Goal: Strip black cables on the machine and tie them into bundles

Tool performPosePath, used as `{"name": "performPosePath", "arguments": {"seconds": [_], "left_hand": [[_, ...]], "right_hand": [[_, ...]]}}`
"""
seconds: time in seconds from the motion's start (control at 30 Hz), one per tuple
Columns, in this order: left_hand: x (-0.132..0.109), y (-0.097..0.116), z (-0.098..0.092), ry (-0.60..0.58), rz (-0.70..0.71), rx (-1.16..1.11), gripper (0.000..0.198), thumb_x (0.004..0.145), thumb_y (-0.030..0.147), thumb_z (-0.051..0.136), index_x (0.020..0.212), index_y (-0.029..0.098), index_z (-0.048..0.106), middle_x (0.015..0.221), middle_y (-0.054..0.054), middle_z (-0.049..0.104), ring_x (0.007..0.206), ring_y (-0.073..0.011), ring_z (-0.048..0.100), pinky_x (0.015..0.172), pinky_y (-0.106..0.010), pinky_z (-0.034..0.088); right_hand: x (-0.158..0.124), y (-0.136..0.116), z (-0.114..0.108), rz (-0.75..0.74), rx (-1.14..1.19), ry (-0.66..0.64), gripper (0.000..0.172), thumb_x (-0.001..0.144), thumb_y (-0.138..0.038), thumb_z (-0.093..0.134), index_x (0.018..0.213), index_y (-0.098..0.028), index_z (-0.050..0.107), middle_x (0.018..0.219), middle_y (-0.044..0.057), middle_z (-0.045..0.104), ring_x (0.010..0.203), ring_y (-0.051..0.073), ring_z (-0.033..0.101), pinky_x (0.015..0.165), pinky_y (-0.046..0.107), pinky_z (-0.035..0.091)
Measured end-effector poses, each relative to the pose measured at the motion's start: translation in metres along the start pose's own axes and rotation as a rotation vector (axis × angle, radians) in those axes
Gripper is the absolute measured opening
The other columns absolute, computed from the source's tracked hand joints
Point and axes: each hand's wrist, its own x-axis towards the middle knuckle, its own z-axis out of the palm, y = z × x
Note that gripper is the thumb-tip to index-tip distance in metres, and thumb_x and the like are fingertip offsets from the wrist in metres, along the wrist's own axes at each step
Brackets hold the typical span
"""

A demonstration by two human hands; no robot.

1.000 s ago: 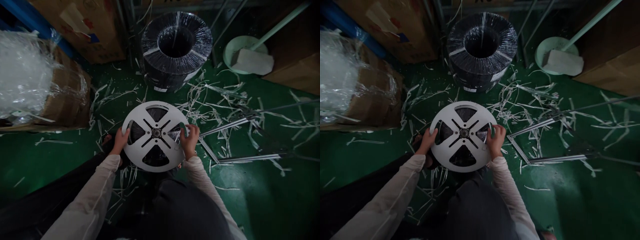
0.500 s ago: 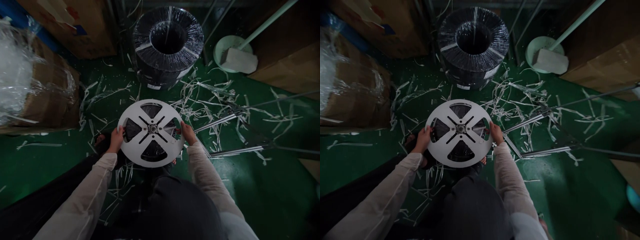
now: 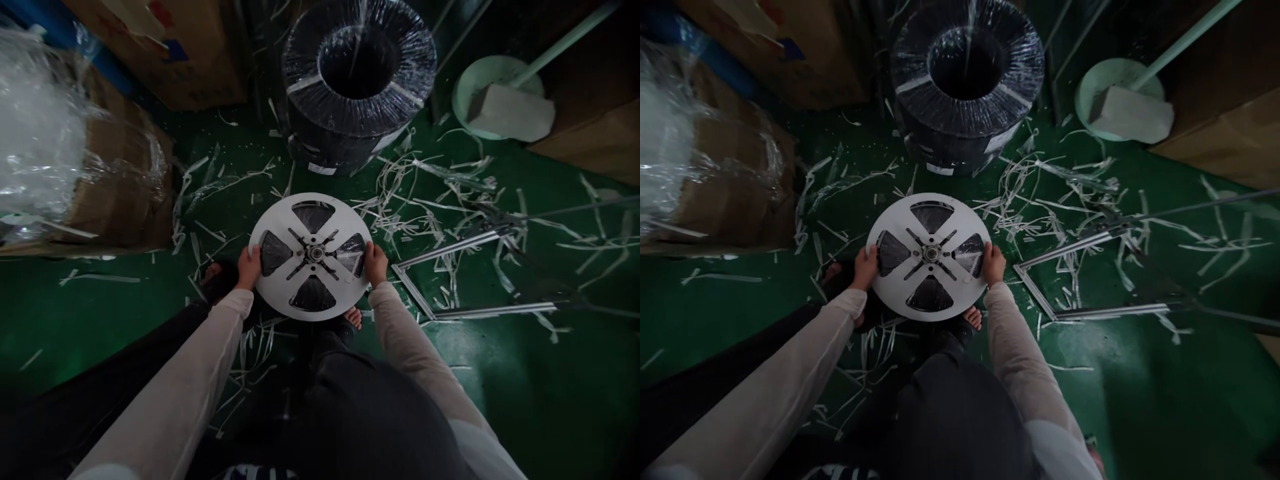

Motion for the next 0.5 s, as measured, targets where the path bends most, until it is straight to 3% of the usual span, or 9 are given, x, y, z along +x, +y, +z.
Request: {"name": "performPosePath", "arguments": {"seconds": [0.07, 0.17, 0.23, 0.3, 0.4, 0.5], "left_hand": [[0.003, 0.007, -0.005, 0.026, 0.015, 0.036, 0.048, 0.086, 0.042, 0.04, 0.114, 0.007, 0.056, 0.112, -0.021, 0.062, 0.106, -0.0287, 0.057, 0.094, -0.042, 0.042], [0.0, 0.024, -0.014, 0.023, 0.185, 0.191, 0.063, 0.082, 0.041, 0.049, 0.135, 0.009, 0.04, 0.143, -0.022, 0.035, 0.134, -0.0335, 0.029, 0.109, -0.048, 0.022], [-0.006, 0.036, -0.015, -0.105, 0.448, 0.389, 0.061, 0.085, 0.041, 0.045, 0.139, 0.016, 0.037, 0.151, -0.014, 0.023, 0.14, -0.0316, 0.013, 0.112, -0.051, 0.01], [-0.011, 0.044, -0.011, -0.275, 0.669, 0.578, 0.057, 0.088, 0.041, 0.038, 0.14, 0.02, 0.036, 0.153, -0.01, 0.02, 0.142, -0.0295, 0.008, 0.112, -0.053, 0.004], [-0.012, 0.049, -0.001, -0.432, 0.707, 0.704, 0.062, 0.088, 0.046, 0.036, 0.144, 0.021, 0.028, 0.154, -0.009, 0.017, 0.142, -0.0293, 0.009, 0.111, -0.057, 0.001], [-0.007, 0.049, 0.006, -0.481, 0.666, 0.717, 0.066, 0.086, 0.051, 0.037, 0.145, 0.025, 0.023, 0.154, -0.008, 0.015, 0.141, -0.0306, 0.01, 0.109, -0.061, 0.0]], "right_hand": [[0.001, -0.008, -0.004, -0.034, -0.013, 0.04, 0.051, 0.088, -0.053, 0.029, 0.096, -0.012, 0.058, 0.092, 0.016, 0.064, 0.087, 0.025, 0.057, 0.079, 0.038, 0.042], [-0.011, -0.028, -0.012, -0.246, -0.133, 0.138, 0.052, 0.088, -0.047, 0.036, 0.124, -0.011, 0.047, 0.128, 0.019, 0.05, 0.119, 0.028, 0.043, 0.097, 0.043, 0.034], [-0.027, -0.045, -0.013, -0.469, -0.272, 0.092, 0.052, 0.089, -0.043, 0.039, 0.134, -0.018, 0.041, 0.142, 0.014, 0.038, 0.132, 0.028, 0.029, 0.106, 0.047, 0.025], [-0.043, -0.06, -0.01, -0.641, -0.393, -0.031, 0.049, 0.09, -0.041, 0.038, 0.137, -0.025, 0.038, 0.147, 0.007, 0.033, 0.138, 0.028, 0.018, 0.109, 0.053, 0.014], [-0.055, -0.074, -0.001, -0.717, -0.495, -0.135, 0.049, 0.092, -0.04, 0.035, 0.139, -0.026, 0.035, 0.149, 0.006, 0.029, 0.14, 0.03, 0.012, 0.107, 0.062, 0.001], [-0.053, -0.076, 0.005, -0.694, -0.511, -0.157, 0.051, 0.093, -0.038, 0.033, 0.141, -0.022, 0.031, 0.151, 0.008, 0.024, 0.14, 0.033, 0.008, 0.105, 0.066, -0.004]]}}
